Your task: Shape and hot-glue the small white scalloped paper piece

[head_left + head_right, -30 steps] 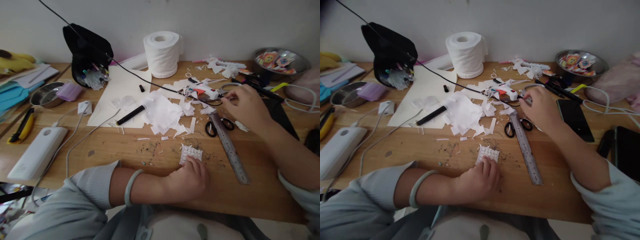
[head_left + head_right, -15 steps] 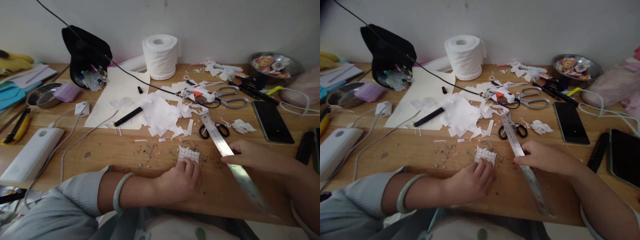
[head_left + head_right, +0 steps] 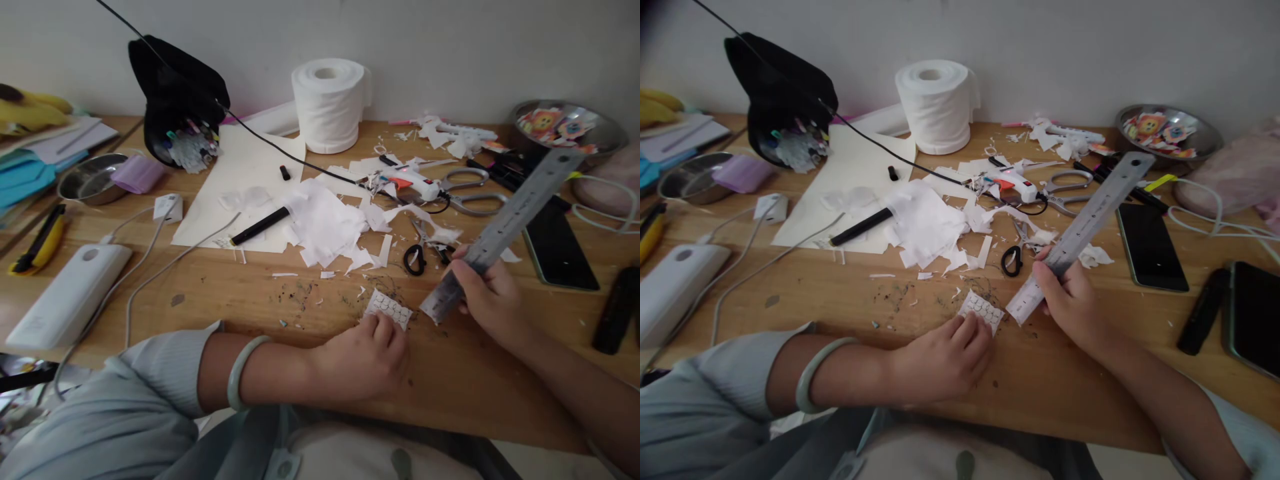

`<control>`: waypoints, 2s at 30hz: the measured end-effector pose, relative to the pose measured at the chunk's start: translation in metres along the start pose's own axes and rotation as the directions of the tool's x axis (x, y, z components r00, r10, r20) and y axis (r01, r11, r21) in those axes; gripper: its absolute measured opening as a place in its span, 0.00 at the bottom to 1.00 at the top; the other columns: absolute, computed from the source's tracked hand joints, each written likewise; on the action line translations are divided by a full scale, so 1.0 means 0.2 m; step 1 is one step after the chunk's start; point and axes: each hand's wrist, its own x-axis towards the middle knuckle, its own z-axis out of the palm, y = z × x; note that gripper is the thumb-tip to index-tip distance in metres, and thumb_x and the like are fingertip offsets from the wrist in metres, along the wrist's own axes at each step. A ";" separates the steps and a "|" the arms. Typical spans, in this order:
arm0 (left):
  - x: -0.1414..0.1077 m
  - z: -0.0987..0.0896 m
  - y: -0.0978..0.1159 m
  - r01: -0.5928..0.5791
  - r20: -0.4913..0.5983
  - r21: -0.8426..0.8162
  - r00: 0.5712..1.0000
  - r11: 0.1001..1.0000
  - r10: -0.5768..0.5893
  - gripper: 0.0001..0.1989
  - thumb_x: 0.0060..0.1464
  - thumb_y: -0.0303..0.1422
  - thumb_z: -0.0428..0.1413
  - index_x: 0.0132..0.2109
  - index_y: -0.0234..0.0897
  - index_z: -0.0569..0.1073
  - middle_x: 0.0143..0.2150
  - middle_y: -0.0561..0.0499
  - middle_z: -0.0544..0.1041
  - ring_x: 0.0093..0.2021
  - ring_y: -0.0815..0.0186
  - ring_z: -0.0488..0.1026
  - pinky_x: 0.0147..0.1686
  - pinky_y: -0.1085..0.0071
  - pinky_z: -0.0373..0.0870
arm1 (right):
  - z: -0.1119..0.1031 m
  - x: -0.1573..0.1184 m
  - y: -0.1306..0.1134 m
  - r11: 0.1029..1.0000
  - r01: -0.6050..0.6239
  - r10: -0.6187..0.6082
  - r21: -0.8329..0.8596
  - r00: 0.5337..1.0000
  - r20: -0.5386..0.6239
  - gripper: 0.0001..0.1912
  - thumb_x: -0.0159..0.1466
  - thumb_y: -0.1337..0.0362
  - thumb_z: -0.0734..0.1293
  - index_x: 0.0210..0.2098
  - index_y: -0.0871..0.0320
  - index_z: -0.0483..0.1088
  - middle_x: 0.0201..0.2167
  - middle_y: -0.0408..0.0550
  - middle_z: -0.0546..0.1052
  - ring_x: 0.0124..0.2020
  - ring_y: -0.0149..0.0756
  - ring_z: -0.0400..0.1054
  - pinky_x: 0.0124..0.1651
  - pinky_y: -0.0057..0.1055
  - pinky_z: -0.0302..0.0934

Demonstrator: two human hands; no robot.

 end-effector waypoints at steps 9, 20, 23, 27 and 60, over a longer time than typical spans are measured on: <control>-0.01 0.01 -0.01 -0.074 -0.059 -0.074 0.996 0.995 0.070 0.12 0.60 0.28 0.45 0.39 0.30 0.72 0.42 0.40 0.74 0.37 0.58 0.72 0.32 0.64 0.70 | 0.05 0.03 0.08 0.981 0.189 -0.171 -0.050 0.955 0.241 0.12 0.63 0.54 0.58 0.38 0.54 0.66 0.19 0.39 0.64 0.14 0.26 0.56 0.15 0.26 0.54; 0.00 0.02 -0.01 -0.062 -0.118 -0.030 0.991 0.998 0.058 0.12 0.59 0.25 0.43 0.39 0.30 0.71 0.40 0.39 0.76 0.37 0.58 0.74 0.34 0.65 0.70 | 0.06 0.05 0.10 0.985 0.168 -0.148 -0.047 0.949 0.280 0.15 0.62 0.52 0.59 0.37 0.57 0.68 0.15 0.38 0.64 0.13 0.26 0.57 0.15 0.26 0.51; 0.00 0.01 -0.02 -0.065 -0.133 -0.018 0.989 0.998 0.062 0.12 0.59 0.26 0.43 0.38 0.30 0.71 0.40 0.40 0.76 0.37 0.58 0.74 0.36 0.64 0.69 | 0.06 0.05 0.10 0.985 0.168 -0.147 -0.048 0.946 0.287 0.15 0.62 0.52 0.59 0.37 0.56 0.68 0.16 0.37 0.65 0.13 0.25 0.57 0.15 0.25 0.50; 0.00 0.01 -0.02 -0.067 -0.128 -0.008 0.990 0.998 0.065 0.12 0.58 0.25 0.43 0.38 0.30 0.71 0.40 0.39 0.76 0.37 0.58 0.74 0.36 0.64 0.69 | 0.06 0.05 0.11 0.985 0.165 -0.145 -0.044 0.945 0.294 0.16 0.63 0.51 0.58 0.38 0.56 0.68 0.16 0.37 0.64 0.13 0.25 0.56 0.14 0.25 0.50; 0.00 0.02 -0.01 -0.037 -0.096 0.030 0.995 0.999 0.040 0.12 0.59 0.25 0.43 0.42 0.26 0.70 0.43 0.36 0.75 0.40 0.60 0.74 0.37 0.66 0.70 | 0.06 0.05 0.10 0.994 0.096 -0.077 -0.054 0.955 0.287 0.17 0.62 0.49 0.58 0.37 0.55 0.69 0.14 0.38 0.63 0.13 0.27 0.57 0.13 0.25 0.50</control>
